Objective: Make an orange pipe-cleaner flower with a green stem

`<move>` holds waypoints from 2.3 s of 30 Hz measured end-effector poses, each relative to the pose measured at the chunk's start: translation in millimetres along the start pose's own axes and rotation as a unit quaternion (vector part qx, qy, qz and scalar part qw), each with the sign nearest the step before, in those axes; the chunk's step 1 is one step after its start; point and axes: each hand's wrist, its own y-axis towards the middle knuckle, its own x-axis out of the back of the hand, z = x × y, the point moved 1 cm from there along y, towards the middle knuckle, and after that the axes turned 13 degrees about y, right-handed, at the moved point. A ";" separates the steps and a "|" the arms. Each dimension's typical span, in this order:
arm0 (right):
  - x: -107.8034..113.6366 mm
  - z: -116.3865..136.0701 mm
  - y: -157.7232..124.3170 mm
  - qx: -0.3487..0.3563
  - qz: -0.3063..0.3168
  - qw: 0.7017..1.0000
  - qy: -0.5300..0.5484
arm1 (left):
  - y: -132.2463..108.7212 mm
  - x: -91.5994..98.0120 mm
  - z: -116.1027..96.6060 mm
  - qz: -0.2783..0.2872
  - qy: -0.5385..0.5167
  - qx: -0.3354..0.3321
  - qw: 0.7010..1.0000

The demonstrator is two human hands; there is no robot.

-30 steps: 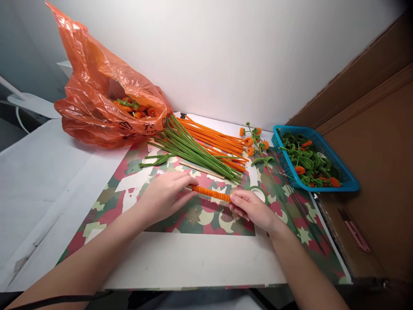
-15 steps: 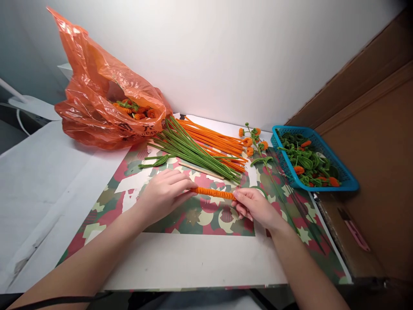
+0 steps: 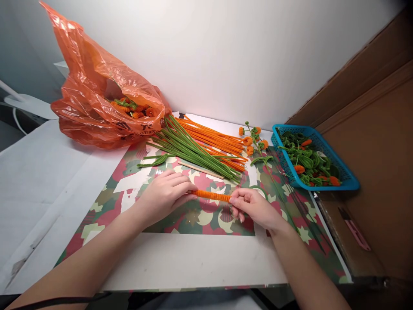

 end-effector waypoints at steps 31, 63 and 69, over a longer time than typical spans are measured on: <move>-14.6 -3.4 -9.0 0.155 -0.050 0.975 -0.150 | -3.0 5.9 -4.2 -0.001 -0.167 0.121 0.978; -11.3 -11.0 3.1 0.491 -0.079 0.768 -0.403 | 3.8 1.8 -16.9 0.229 -0.561 0.389 0.694; -23.4 -16.5 4.3 0.517 -0.053 0.743 -0.421 | 2.6 -7.6 -27.6 0.253 -0.561 0.406 0.676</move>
